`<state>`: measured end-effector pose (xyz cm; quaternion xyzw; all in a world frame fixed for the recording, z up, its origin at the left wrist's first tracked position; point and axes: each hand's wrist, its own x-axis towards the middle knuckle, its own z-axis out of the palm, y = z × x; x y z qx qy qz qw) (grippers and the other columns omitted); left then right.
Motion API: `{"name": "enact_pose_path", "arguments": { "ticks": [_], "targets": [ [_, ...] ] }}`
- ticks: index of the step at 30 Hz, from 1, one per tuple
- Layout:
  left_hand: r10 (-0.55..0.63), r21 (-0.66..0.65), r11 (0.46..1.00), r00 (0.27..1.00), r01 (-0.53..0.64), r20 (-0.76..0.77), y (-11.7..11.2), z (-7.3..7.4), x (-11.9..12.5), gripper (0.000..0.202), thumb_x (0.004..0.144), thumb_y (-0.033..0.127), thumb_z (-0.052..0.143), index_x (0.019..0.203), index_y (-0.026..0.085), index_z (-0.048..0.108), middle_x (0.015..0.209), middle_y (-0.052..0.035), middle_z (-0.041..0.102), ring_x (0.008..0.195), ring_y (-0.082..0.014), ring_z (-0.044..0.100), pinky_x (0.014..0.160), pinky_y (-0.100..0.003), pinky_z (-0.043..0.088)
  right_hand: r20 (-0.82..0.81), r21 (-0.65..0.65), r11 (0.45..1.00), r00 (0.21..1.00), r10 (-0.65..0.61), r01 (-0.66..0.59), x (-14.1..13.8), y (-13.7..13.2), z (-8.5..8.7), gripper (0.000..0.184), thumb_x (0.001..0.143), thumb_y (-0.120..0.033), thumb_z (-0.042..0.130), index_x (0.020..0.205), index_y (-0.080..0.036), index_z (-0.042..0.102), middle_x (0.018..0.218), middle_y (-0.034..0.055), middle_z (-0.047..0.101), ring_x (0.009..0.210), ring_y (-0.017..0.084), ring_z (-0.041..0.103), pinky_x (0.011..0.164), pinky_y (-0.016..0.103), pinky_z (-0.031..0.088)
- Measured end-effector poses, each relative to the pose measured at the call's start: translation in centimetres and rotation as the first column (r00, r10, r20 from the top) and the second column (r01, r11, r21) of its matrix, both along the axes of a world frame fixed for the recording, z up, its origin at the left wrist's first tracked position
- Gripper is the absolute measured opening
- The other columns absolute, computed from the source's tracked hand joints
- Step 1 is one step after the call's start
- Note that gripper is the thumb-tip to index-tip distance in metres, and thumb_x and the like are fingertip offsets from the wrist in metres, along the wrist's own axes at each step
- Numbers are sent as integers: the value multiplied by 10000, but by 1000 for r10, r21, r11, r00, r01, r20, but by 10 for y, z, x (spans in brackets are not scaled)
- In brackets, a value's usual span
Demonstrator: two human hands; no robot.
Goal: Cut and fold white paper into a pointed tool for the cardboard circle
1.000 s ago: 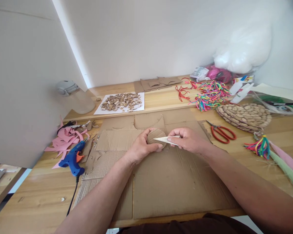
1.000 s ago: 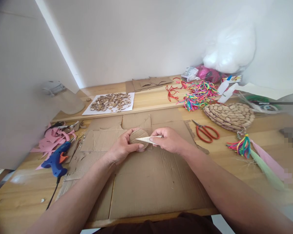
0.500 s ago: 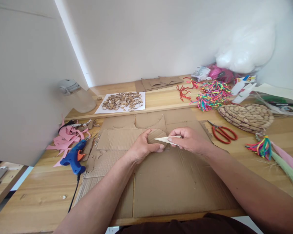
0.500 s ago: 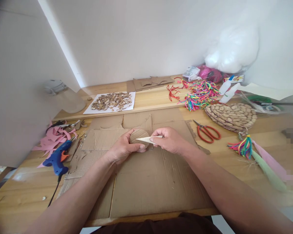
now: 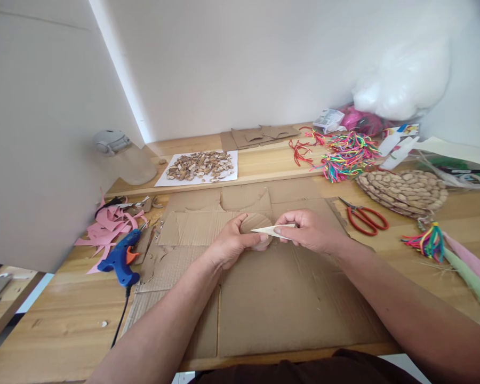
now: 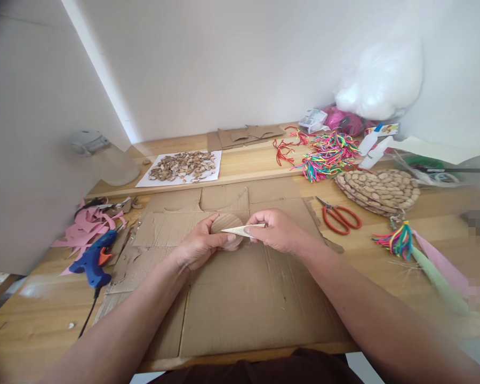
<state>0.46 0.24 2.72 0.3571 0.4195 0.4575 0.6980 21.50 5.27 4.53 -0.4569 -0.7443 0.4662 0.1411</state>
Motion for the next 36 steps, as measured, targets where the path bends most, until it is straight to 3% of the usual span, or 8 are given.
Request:
{"name": "enact_pose_path", "arguments": {
  "ticks": [5,10,17,27,36],
  "targets": [
    [50,-60,997,999,-50,-12,-2,1,3,595,549,234,910,1043,140,592,875,-55,681,731,-163,646,695,-292,522,-29,-9,1000,1000,11,-11,-1,-1,-3,244,865,-399,589,827,-176,679,698,3,648,563,100,500,501,213,347],
    [96,-40,994,994,-98,-57,-2,-3,7,524,541,229,914,958,134,612,827,-53,694,671,-152,645,661,-281,516,-40,-15,999,999,32,-32,-3,-3,-4,208,848,-364,598,816,-178,683,683,4,642,562,102,493,492,210,338],
    [92,-10,996,993,-93,-75,-2,-4,10,453,561,228,896,910,119,628,798,-56,692,645,-155,646,643,-289,519,-26,24,1000,1000,10,-9,-6,-7,4,196,821,-343,605,768,-170,682,618,-11,591,520,94,456,473,216,314],
    [-17,54,998,998,20,-54,-3,1,4,487,572,153,877,978,119,610,825,-58,695,699,-144,647,695,-265,500,-48,30,1000,999,10,-8,0,-1,-2,217,853,-362,579,802,-178,682,629,-14,597,542,102,474,495,220,328],
    [23,-44,999,1000,-23,-4,-2,-3,4,514,558,212,902,974,134,610,802,-44,693,671,-156,654,668,-291,533,-35,15,1000,999,23,-22,-3,-4,-1,251,834,-407,605,813,-173,694,645,-5,610,533,99,457,476,217,322]
  ]
}}
